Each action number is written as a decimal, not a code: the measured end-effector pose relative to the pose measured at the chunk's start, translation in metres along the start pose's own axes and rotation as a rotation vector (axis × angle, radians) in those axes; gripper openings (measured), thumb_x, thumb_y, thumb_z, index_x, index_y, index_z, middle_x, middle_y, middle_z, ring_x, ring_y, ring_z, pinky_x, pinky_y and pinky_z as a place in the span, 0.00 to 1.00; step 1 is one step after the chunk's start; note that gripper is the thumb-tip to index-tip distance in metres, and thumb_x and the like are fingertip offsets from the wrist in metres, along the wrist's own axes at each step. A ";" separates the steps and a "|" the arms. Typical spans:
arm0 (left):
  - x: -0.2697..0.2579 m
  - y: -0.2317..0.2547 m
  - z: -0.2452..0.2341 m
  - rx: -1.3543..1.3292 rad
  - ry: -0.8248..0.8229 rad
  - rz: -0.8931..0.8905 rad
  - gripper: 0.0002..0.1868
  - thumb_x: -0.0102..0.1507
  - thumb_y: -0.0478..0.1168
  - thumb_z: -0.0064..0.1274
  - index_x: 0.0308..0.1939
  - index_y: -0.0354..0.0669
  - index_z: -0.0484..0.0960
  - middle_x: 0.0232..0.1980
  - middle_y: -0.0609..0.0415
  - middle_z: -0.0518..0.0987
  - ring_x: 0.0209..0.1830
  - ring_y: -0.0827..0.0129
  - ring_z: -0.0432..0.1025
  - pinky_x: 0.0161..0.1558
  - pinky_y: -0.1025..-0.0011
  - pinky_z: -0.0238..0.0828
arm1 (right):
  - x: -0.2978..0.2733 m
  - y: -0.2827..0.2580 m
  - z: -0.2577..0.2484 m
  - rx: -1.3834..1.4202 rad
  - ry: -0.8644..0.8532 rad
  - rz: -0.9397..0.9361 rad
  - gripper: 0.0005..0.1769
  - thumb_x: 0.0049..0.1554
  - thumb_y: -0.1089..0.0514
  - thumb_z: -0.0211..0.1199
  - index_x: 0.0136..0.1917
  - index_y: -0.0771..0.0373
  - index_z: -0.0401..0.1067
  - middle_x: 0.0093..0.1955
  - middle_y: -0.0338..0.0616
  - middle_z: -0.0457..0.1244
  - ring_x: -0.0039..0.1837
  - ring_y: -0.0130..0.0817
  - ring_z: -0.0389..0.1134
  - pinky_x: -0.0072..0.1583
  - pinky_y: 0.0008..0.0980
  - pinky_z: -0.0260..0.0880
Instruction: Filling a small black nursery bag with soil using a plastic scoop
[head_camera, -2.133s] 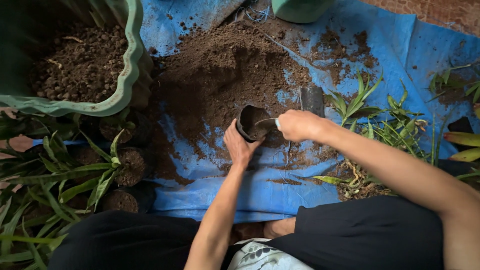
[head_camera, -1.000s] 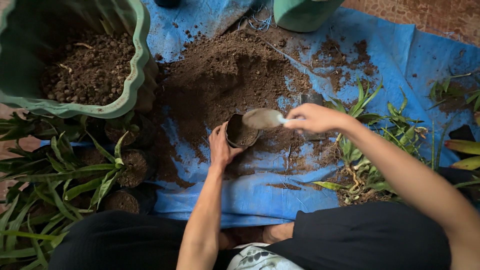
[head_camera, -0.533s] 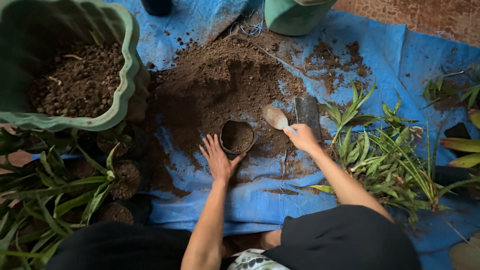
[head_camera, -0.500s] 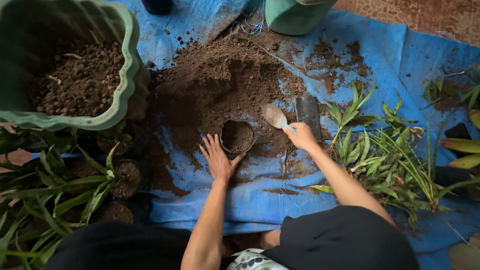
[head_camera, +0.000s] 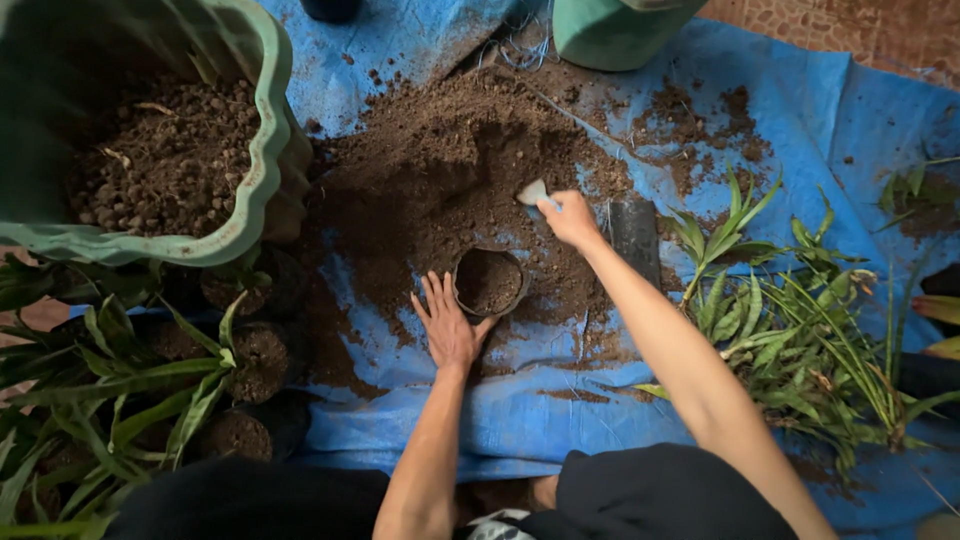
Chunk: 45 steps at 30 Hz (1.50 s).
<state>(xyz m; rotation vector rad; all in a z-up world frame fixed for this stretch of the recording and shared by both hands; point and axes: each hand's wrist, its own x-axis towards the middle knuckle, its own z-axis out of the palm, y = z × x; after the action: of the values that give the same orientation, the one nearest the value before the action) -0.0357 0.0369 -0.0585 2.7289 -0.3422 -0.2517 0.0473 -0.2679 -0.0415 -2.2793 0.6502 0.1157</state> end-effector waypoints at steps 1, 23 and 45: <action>-0.002 0.000 0.000 0.000 -0.007 -0.001 0.70 0.44 0.70 0.69 0.80 0.45 0.50 0.85 0.42 0.45 0.86 0.50 0.39 0.82 0.43 0.25 | 0.000 0.005 0.005 -0.001 -0.004 0.006 0.18 0.61 0.47 0.65 0.36 0.61 0.77 0.33 0.50 0.67 0.40 0.50 0.70 0.45 0.45 0.68; -0.001 0.001 -0.001 0.032 -0.023 -0.039 0.71 0.43 0.72 0.68 0.81 0.48 0.50 0.85 0.46 0.46 0.86 0.54 0.38 0.83 0.45 0.22 | -0.131 -0.028 -0.064 0.156 -0.120 0.096 0.18 0.61 0.48 0.66 0.53 0.66 0.80 0.31 0.49 0.67 0.30 0.33 0.67 0.39 0.33 0.68; -0.001 0.003 -0.008 0.061 -0.069 -0.041 0.67 0.54 0.78 0.56 0.83 0.49 0.42 0.86 0.49 0.37 0.87 0.56 0.32 0.83 0.46 0.20 | -0.181 -0.175 -0.113 -0.431 -0.575 0.011 0.21 0.65 0.51 0.55 0.59 0.68 0.80 0.46 0.56 0.73 0.39 0.42 0.74 0.45 0.42 0.76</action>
<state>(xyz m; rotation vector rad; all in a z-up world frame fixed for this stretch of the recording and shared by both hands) -0.0355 0.0368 -0.0502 2.7945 -0.3184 -0.3531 -0.0368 -0.1676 0.2013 -2.4664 0.3496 0.9562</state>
